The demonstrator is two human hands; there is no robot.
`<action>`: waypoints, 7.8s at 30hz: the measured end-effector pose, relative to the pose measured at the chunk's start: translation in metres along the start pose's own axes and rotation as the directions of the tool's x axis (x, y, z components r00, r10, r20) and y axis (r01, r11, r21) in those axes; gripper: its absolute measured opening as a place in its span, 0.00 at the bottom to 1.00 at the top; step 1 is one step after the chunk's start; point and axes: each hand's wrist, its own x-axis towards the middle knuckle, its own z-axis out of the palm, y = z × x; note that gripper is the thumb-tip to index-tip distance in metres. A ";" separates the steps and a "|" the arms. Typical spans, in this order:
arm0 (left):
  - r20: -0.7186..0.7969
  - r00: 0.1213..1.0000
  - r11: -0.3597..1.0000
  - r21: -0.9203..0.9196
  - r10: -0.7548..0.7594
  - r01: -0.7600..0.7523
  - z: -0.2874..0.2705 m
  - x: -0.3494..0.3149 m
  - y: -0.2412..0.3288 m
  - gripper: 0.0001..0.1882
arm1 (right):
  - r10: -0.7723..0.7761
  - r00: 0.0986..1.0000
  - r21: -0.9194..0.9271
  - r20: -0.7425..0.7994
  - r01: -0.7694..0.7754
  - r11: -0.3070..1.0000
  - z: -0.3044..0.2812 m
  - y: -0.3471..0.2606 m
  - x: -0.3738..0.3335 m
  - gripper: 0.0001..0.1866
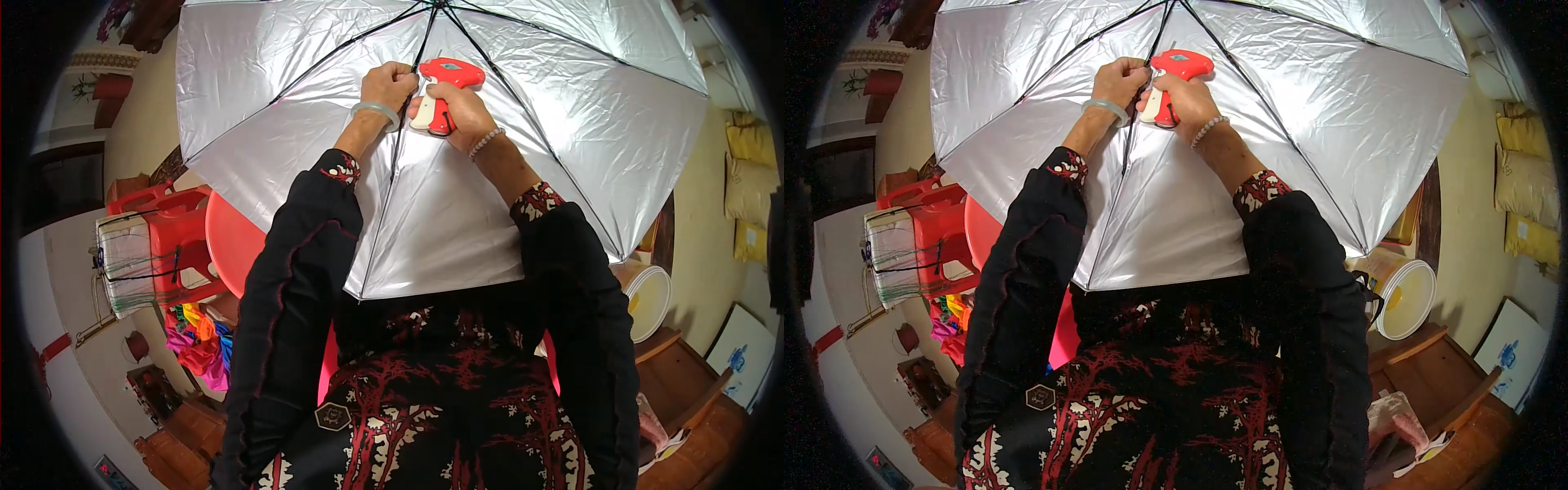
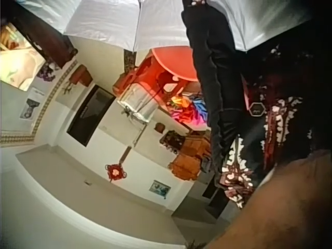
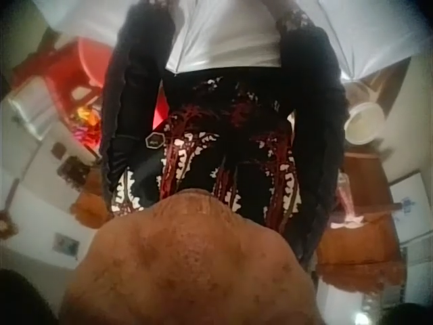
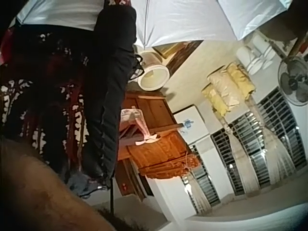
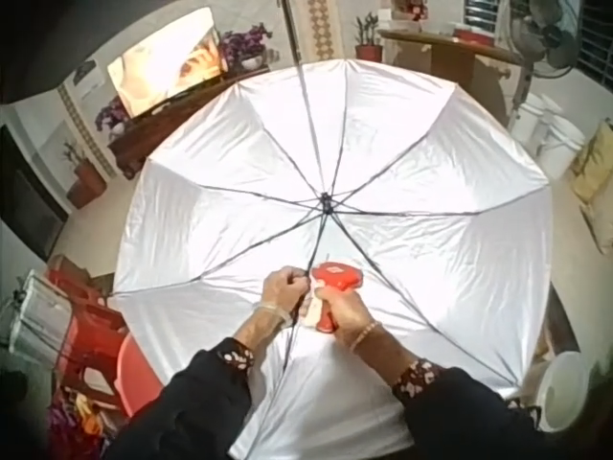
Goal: Organizing umbrellas and buckets, then sorting small objects on the floor.
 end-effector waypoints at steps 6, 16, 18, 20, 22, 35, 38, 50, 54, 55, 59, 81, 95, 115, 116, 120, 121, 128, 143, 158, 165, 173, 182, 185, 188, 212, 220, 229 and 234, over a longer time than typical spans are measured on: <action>0.014 1.000 0.999 -0.040 0.000 0.000 0.000 0.003 -0.010 0.11 | -0.018 1.000 0.030 -0.015 0.018 0.999 0.005 0.003 -0.002 0.16; -0.004 0.998 0.997 0.050 0.057 -0.057 -0.003 -0.004 -0.002 0.12 | 0.022 0.999 0.003 -0.043 -0.022 1.000 0.007 0.000 -0.003 0.15; 0.006 0.999 0.997 0.059 0.048 -0.048 -0.005 -0.004 -0.003 0.13 | 0.062 0.998 0.031 -0.016 -0.062 0.998 0.007 -0.001 0.002 0.16; -0.003 0.998 0.997 0.056 0.059 -0.059 -0.006 -0.004 -0.004 0.13 | 0.081 0.997 0.046 -0.002 -0.081 0.996 0.006 -0.004 0.006 0.16; -0.023 0.997 0.996 0.046 0.078 -0.077 -0.006 -0.005 -0.005 0.15 | 0.119 0.992 0.030 0.034 -0.120 0.992 0.003 -0.008 0.010 0.16; 0.102 0.986 0.990 0.033 0.131 -0.135 -0.013 0.004 -0.014 0.13 | 0.154 0.988 -0.067 0.023 -0.152 0.986 -0.002 -0.016 -0.001 0.17; 0.170 0.966 0.967 0.134 0.195 -0.219 -0.021 0.016 -0.013 0.12 | 0.158 0.987 -0.111 0.031 -0.154 0.982 -0.008 -0.032 -0.006 0.17; -0.101 0.858 0.592 0.763 0.503 -0.258 -0.018 0.021 0.029 0.10 | -0.195 0.972 0.095 -0.133 0.208 0.973 -0.001 -0.009 -0.005 0.15; -0.005 0.997 0.962 0.264 0.071 -0.068 0.028 0.015 0.022 0.11 | -0.205 0.967 0.118 -0.154 0.224 0.968 -0.011 -0.027 -0.001 0.14; 0.000 0.997 0.963 0.262 0.072 -0.070 0.032 0.012 0.020 0.11 | -0.183 0.971 0.128 -0.154 0.203 0.971 -0.017 -0.030 0.001 0.14; 0.019 0.978 0.917 0.345 0.206 -0.199 0.038 0.000 0.023 0.13 | -0.185 0.978 0.039 -0.097 0.189 0.981 -0.026 -0.034 -0.003 0.14; -0.018 0.997 0.985 0.155 0.073 -0.070 -0.009 0.001 0.006 0.13 | 0.005 0.999 -0.072 -0.055 -0.009 0.997 0.008 -0.003 0.003 0.14; 0.017 0.997 0.995 0.059 0.081 -0.082 -0.009 0.002 -0.007 0.11 | 0.133 0.990 -0.083 0.035 -0.130 0.988 0.009 -0.017 0.012 0.16; -0.041 0.829 0.345 0.920 0.557 -0.186 -0.046 0.038 0.019 0.12 | -0.111 0.980 -0.021 -0.168 0.109 0.994 -0.004 -0.011 -0.006 0.14; -0.090 0.852 0.489 0.847 0.516 -0.206 -0.039 0.036 0.012 0.12 | -0.109 0.980 -0.020 -0.167 0.107 0.994 -0.004 -0.008 -0.006 0.14; -0.084 0.973 0.897 0.411 0.213 -0.161 -0.012 0.018 0.010 0.13 | -0.093 0.992 0.018 -0.091 0.095 0.995 -0.003 -0.004 -0.006 0.13; 0.052 0.998 0.985 0.165 0.036 -0.044 -0.006 0.008 0.013 0.13 | -0.097 0.991 0.011 -0.092 0.098 0.995 -0.003 -0.002 -0.006 0.13; -0.004 1.000 0.997 0.082 0.012 -0.012 -0.003 -0.008 0.010 0.14 | -0.031 0.996 -0.043 -0.080 0.027 0.999 0.001 -0.002 -0.003 0.13; 0.003 0.999 0.997 -0.060 0.045 -0.044 0.005 0.000 -0.016 0.14 | 0.074 0.997 -0.058 -0.006 -0.074 0.996 0.000 -0.011 0.008 0.12; 0.165 0.957 0.951 0.159 0.238 -0.264 -0.030 0.024 0.002 0.11 | 0.040 0.999 -0.169 -0.012 -0.041 0.985 0.001 -0.030 0.001 0.15; 0.019 0.784 0.384 0.864 0.620 -0.325 -0.056 0.042 0.008 0.12 | -0.141 0.980 -0.130 -0.137 0.124 0.984 0.002 -0.024 -0.005 0.14; 0.184 0.977 0.989 0.079 0.109 -0.126 -0.004 -0.001 0.001 0.14 | -0.059 0.988 -0.024 -0.140 0.056 0.998 0.001 -0.008 -0.006 0.13; 0.107 0.989 0.995 0.010 0.099 -0.101 -0.001 -0.012 0.007 0.11 | -0.033 0.995 -0.118 -0.097 0.022 0.993 0.005 -0.003 -0.005 0.12; 0.111 0.988 0.994 -0.049 0.106 -0.101 -0.001 -0.011 0.001 0.10 | -0.029 0.994 -0.126 -0.105 0.016 0.992 0.009 -0.001 -0.005 0.12; 0.114 0.989 0.993 -0.075 0.097 -0.089 0.000 -0.012 -0.001 0.10 | -0.013 0.993 -0.132 -0.114 -0.002 0.991 0.012 -0.003 -0.005 0.12; 0.271 0.917 0.839 0.388 0.292 -0.382 -0.032 0.021 0.015 0.10 | 0.082 0.995 -0.105 -0.059 -0.088 0.991 0.009 -0.028 -0.009 0.15; -0.039 0.835 0.491 0.823 0.548 -0.284 -0.045 0.027 0.018 0.10 | -0.054 0.988 -0.037 -0.142 0.050 0.998 0.001 -0.023 -0.015 0.15; 0.139 0.990 1.000 -0.006 0.014 -0.013 0.006 -0.012 0.010 0.13 | -0.018 0.998 -0.025 -0.066 0.016 1.000 0.000 -0.008 -0.010 0.12; 0.093 0.995 0.999 -0.037 0.027 -0.023 0.007 -0.013 0.003 0.17 | -0.017 0.993 -0.064 -0.116 0.009 0.998 0.007 -0.009 -0.015 0.11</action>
